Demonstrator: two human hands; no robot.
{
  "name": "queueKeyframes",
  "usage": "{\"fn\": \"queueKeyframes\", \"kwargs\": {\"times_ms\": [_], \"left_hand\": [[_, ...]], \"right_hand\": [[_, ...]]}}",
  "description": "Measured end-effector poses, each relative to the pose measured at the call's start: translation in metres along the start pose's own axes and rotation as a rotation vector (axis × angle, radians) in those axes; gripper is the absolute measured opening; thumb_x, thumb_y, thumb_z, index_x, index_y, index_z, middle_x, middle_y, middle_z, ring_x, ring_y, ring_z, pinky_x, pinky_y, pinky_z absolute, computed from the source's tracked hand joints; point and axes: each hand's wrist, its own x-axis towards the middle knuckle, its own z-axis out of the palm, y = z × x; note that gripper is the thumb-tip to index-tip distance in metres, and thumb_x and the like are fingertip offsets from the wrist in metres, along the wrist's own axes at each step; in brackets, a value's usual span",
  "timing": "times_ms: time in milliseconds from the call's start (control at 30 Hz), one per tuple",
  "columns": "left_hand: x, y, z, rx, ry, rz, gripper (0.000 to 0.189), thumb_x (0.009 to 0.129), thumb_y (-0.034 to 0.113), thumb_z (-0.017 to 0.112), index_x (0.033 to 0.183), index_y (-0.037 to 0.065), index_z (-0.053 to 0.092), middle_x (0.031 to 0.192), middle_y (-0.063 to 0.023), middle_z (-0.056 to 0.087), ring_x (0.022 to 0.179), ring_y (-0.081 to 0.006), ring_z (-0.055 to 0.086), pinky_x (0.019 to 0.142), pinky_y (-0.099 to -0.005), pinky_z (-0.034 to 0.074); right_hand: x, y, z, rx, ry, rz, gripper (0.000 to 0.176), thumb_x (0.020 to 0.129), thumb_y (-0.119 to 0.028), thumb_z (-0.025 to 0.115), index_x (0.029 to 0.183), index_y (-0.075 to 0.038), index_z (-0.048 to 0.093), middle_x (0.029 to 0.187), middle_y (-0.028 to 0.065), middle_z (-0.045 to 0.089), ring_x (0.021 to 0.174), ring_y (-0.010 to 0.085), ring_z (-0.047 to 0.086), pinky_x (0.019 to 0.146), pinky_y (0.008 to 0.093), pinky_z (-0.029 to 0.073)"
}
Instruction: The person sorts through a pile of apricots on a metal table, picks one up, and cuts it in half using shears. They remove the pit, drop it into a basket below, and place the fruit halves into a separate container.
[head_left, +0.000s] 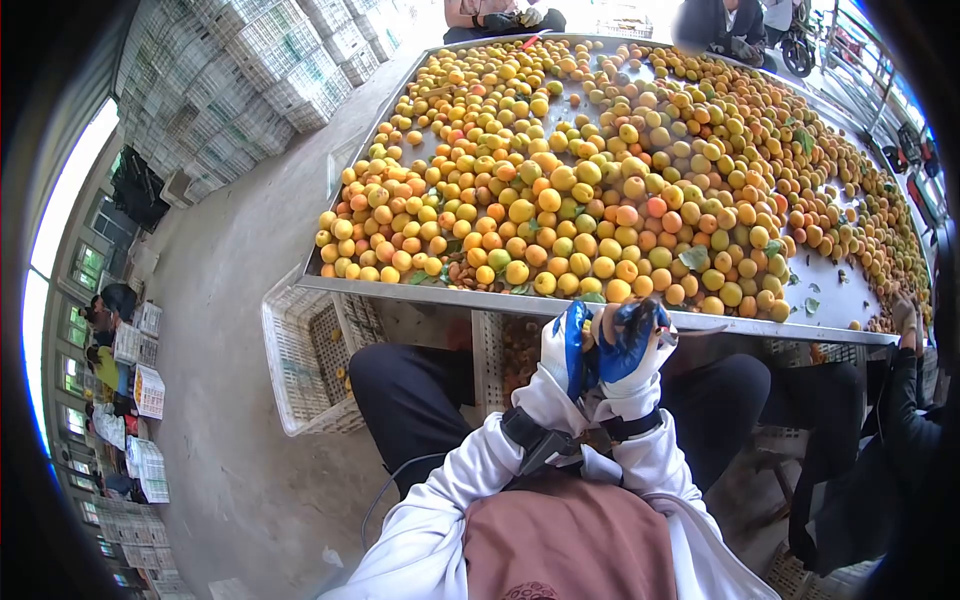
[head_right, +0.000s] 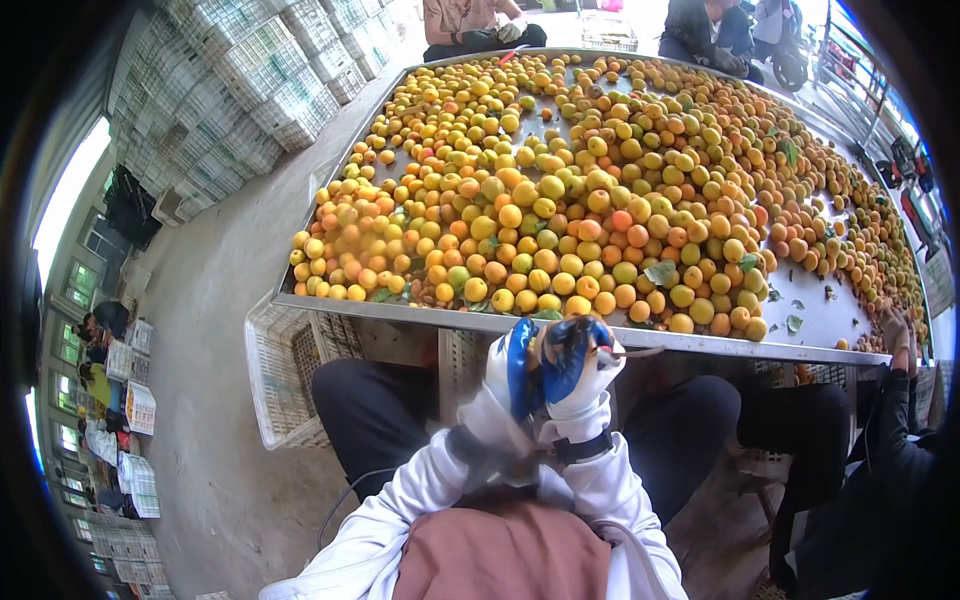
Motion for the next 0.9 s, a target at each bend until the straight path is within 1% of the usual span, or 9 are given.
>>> {"fn": "queueKeyframes", "kwargs": {"times_ms": [67,200,233,333,467,667,733,833,900], "left_hand": [[-0.002,0.009,0.006,-0.377,0.069,-0.289,0.029,0.103,0.032,0.053,0.094,0.008,0.065,0.077,0.0035,0.058,0.067,-0.0057,0.054,0.06,-0.0223,0.045],[-0.003,0.008,-0.006,-0.402,-0.085,-0.302,0.038,0.101,0.036,0.055,0.114,0.0,0.06,0.091,-0.0037,0.064,0.076,-0.0127,0.061,0.066,-0.0261,0.051],[-0.001,0.019,-0.008,-0.43,-0.103,-0.429,0.043,0.105,0.039,0.044,0.118,0.001,0.058,0.086,-0.0029,0.062,0.062,-0.0109,0.056,0.055,-0.0233,0.046],[-0.004,0.051,-0.001,-0.427,-0.119,-0.474,0.042,0.107,0.041,0.04,0.119,0.007,0.062,0.077,0.0004,0.058,0.051,-0.0089,0.048,0.046,-0.0236,0.038],[-0.007,0.051,-0.006,-0.219,-0.276,-0.327,0.039,0.107,0.033,0.04,0.132,0.007,0.056,0.09,-0.0026,0.062,0.055,-0.0074,0.052,0.049,-0.0217,0.04],[-0.008,0.039,0.002,-0.271,-0.231,-0.328,0.03,0.102,0.018,0.043,0.12,0.001,0.06,0.098,-0.0055,0.064,0.073,-0.0101,0.062,0.068,-0.0248,0.05],[-0.007,0.029,0.003,0.167,-0.253,0.195,0.025,0.103,0.02,0.045,0.112,0.003,0.062,0.095,-0.0049,0.064,0.072,-0.01,0.061,0.067,-0.0249,0.05],[-0.011,0.032,0.005,0.114,-0.166,-0.182,0.022,0.098,0.013,0.05,0.112,0.001,0.061,0.098,-0.0095,0.066,0.086,-0.0189,0.064,0.074,-0.0318,0.051],[-0.006,0.014,0.007,-0.038,-0.145,-0.19,0.021,0.101,0.021,0.051,0.106,0.004,0.061,0.093,-0.0057,0.064,0.08,-0.0138,0.061,0.071,-0.0275,0.05]], "right_hand": [[0.007,-0.002,0.002,0.283,0.039,0.024,0.037,0.098,-0.038,0.06,0.09,-0.002,0.058,0.065,0.0022,0.048,0.053,0.0143,0.045,0.048,0.0313,0.037],[0.023,-0.027,-0.001,0.401,0.064,0.093,0.037,0.105,-0.041,0.043,0.087,-0.012,0.057,0.059,-0.0051,0.033,0.048,0.0116,0.032,0.049,0.0307,0.03],[0.024,-0.033,-0.002,0.416,0.125,0.098,0.038,0.106,-0.041,0.041,0.086,-0.012,0.057,0.059,-0.0055,0.031,0.048,0.011,0.031,0.049,0.0304,0.03],[0.023,-0.04,-0.007,0.388,0.147,0.08,0.039,0.106,-0.041,0.04,0.086,-0.012,0.057,0.059,-0.0052,0.03,0.048,0.0109,0.031,0.05,0.0302,0.029],[0.019,-0.036,-0.009,0.284,0.165,0.037,0.037,0.105,-0.041,0.043,0.091,-0.012,0.06,0.06,-0.0047,0.033,0.049,0.011,0.031,0.049,0.0297,0.028],[0.021,-0.036,-0.003,0.155,0.362,0.014,0.034,0.104,-0.038,0.045,0.09,-0.01,0.058,0.063,-0.0019,0.039,0.049,0.0116,0.035,0.047,0.0284,0.031],[0.02,-0.036,-0.002,0.084,0.347,0.01,0.034,0.104,-0.038,0.046,0.089,-0.009,0.057,0.065,-0.0008,0.042,0.048,0.0122,0.036,0.045,0.0292,0.03],[0.021,-0.03,-0.001,0.073,0.406,0.006,0.037,0.104,-0.038,0.046,0.089,-0.007,0.059,0.063,0.0008,0.043,0.047,0.0138,0.036,0.044,0.0299,0.029],[0.018,-0.026,-0.01,0.112,0.343,0.017,0.035,0.104,-0.036,0.044,0.095,-0.006,0.06,0.067,0.0018,0.045,0.052,0.0152,0.04,0.048,0.0317,0.032]]}}
